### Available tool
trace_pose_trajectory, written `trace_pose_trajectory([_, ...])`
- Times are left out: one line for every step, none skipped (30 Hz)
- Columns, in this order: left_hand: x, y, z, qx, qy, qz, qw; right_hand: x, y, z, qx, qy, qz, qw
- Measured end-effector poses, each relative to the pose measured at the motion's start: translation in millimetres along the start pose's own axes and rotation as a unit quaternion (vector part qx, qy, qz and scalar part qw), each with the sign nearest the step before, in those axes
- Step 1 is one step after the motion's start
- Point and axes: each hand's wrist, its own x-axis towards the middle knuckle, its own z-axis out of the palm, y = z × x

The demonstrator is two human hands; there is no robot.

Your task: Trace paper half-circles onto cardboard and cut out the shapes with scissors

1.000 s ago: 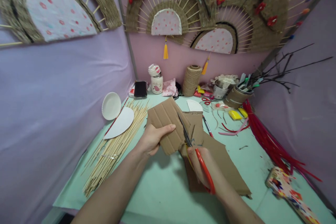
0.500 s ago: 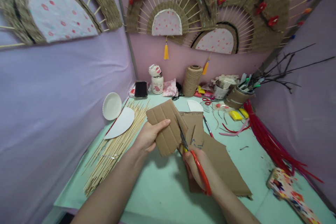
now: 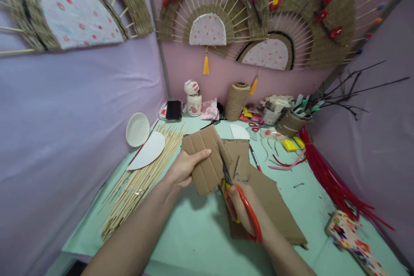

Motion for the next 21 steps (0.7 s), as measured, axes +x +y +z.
trace_pose_trajectory([0.1,0.0,-0.2,0.001,0.000,-0.001,1.000,0.3,-0.2,-0.6,-0.017,0.009,0.001,1.000])
trace_pose_trajectory([0.1,0.1,-0.4,0.002,0.001,-0.001,1.000,0.6,-0.4,-1.3,-0.034,0.017,0.000,0.999])
trace_pose_trajectory([0.0,0.4,-0.6,0.003,0.001,-0.002,1.000,0.7,-0.7,-2.1,-0.050,0.022,-0.003,0.998])
trace_pose_trajectory([-0.2,0.7,-0.7,0.003,0.002,-0.001,1.000,0.6,-1.0,-2.9,-0.064,0.022,-0.006,0.998])
trace_pose_trajectory([-0.3,1.0,-0.7,0.003,0.002,-0.001,1.000,0.4,-1.4,-3.9,-0.075,0.021,-0.009,0.997])
trace_pose_trajectory([-0.4,1.3,-0.8,0.002,0.002,-0.001,1.000,0.1,-1.9,-4.9,-0.084,0.017,-0.010,0.996])
trace_pose_trajectory([-0.4,1.5,-0.9,0.001,0.000,-0.001,1.000,-0.2,-2.4,-6.0,-0.092,0.014,-0.012,0.996])
trace_pose_trajectory([-0.3,1.5,-0.9,0.000,-0.001,-0.003,1.000,-0.5,-2.9,-7.1,-0.100,0.014,-0.013,0.995])
trace_pose_trajectory([-0.1,1.4,-0.9,-0.002,-0.002,-0.004,1.000,-0.6,-3.4,-8.1,-0.108,0.014,-0.014,0.994])
trace_pose_trajectory([0.1,1.2,-0.9,-0.003,-0.003,-0.005,1.000,-0.5,-3.9,-9.0,-0.116,0.016,-0.013,0.993])
trace_pose_trajectory([0.2,1.0,-0.8,-0.003,-0.005,-0.005,1.000,-0.3,-4.4,-9.7,-0.125,0.020,-0.010,0.992])
trace_pose_trajectory([0.1,0.9,-0.5,-0.003,-0.006,-0.005,1.000,0.1,-4.9,-10.1,-0.134,0.021,-0.007,0.991])
trace_pose_trajectory([-0.1,0.9,-0.2,-0.003,-0.008,-0.006,1.000,0.6,-5.4,-10.2,-0.143,0.024,-0.004,0.989])
trace_pose_trajectory([-0.5,1.2,0.2,-0.002,-0.008,-0.007,1.000,1.1,-5.9,-9.9,-0.151,0.029,-0.001,0.988])
trace_pose_trajectory([-1.0,1.7,0.5,-0.002,-0.007,-0.006,1.000,1.5,-6.4,-9.5,-0.159,0.036,0.001,0.987])
trace_pose_trajectory([-1.7,2.5,0.7,-0.001,-0.005,-0.004,1.000,1.8,-7.0,-8.8,-0.164,0.046,0.000,0.985])
trace_pose_trajectory([-2.4,3.4,0.8,-0.001,-0.003,-0.001,1.000,1.8,-7.8,-8.0,-0.166,0.054,-0.003,0.985])
trace_pose_trajectory([-3.0,4.3,0.6,0.000,-0.001,0.001,1.000,1.6,-8.7,-7.4,-0.163,0.061,-0.006,0.985])
trace_pose_trajectory([-3.5,5.1,0.4,0.000,0.000,0.003,1.000,1.0,-9.8,-6.8,-0.156,0.063,-0.009,0.986])
trace_pose_trajectory([-3.8,5.8,0.0,-0.001,0.000,0.002,1.000,0.2,-11.1,-6.4,-0.142,0.057,-0.011,0.988])
trace_pose_trajectory([-4.0,6.3,-0.3,-0.001,-0.002,-0.001,1.000,-0.9,-12.4,-6.3,-0.121,0.043,-0.011,0.992])
